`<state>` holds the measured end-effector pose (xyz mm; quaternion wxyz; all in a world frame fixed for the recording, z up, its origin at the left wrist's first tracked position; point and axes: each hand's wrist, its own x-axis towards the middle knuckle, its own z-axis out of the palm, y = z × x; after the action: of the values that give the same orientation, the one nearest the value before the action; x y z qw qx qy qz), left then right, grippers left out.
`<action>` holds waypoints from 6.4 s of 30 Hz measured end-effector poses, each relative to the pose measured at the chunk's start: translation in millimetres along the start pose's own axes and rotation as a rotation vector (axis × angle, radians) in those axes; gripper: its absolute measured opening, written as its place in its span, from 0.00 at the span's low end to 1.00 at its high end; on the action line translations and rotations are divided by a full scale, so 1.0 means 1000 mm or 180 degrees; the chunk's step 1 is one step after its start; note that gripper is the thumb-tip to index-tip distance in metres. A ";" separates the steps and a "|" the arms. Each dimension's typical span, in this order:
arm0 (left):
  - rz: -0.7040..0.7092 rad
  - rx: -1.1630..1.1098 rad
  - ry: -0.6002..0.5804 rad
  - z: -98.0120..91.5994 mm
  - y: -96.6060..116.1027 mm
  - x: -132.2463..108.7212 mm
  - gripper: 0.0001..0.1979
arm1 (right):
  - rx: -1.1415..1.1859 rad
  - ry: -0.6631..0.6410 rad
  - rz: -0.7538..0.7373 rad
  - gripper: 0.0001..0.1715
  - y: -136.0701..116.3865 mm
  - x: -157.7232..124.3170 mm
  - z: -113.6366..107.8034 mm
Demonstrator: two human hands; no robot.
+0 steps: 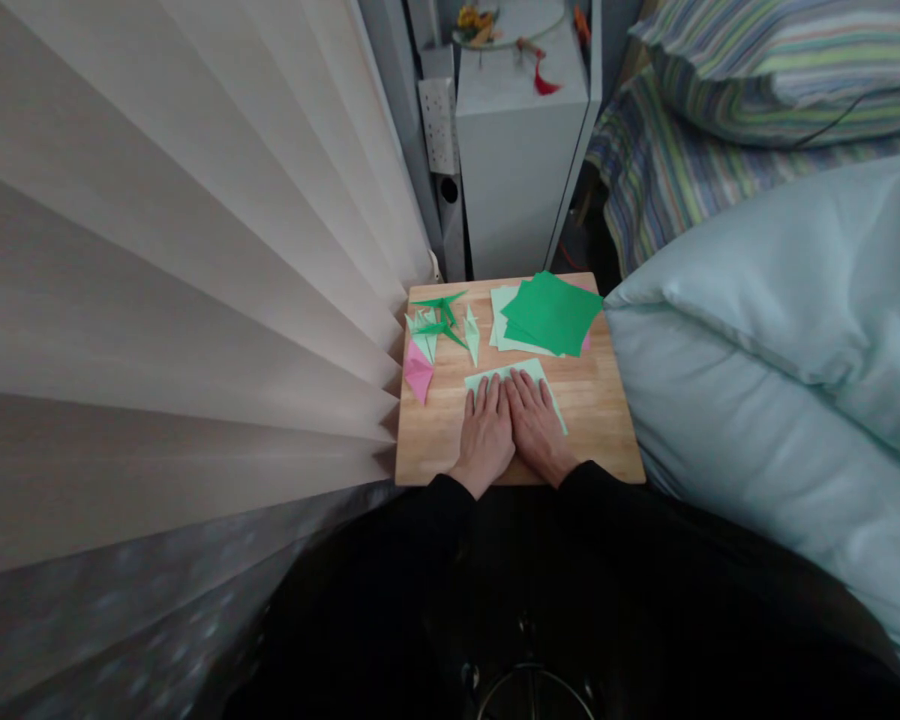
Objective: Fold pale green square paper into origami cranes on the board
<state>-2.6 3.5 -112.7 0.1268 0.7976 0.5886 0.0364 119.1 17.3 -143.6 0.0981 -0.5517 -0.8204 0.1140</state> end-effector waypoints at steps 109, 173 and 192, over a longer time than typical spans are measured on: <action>0.0855 0.0363 0.0156 -0.002 -0.056 -0.027 0.34 | 0.0092 0.0147 -0.1196 0.34 0.050 -0.042 -0.037; 0.0818 -0.0405 0.0642 0.009 -0.062 -0.023 0.25 | 0.0429 -0.0783 0.1022 0.23 0.010 0.028 -0.056; -0.1073 -0.4911 0.1334 -0.013 -0.015 -0.006 0.41 | 0.2574 0.0379 0.1135 0.13 -0.002 0.009 -0.072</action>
<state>-20.7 4.3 -103.3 0.5313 0.3632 0.5215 0.5602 134.2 30.5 -74.1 0.3318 -0.6074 -0.5948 0.4088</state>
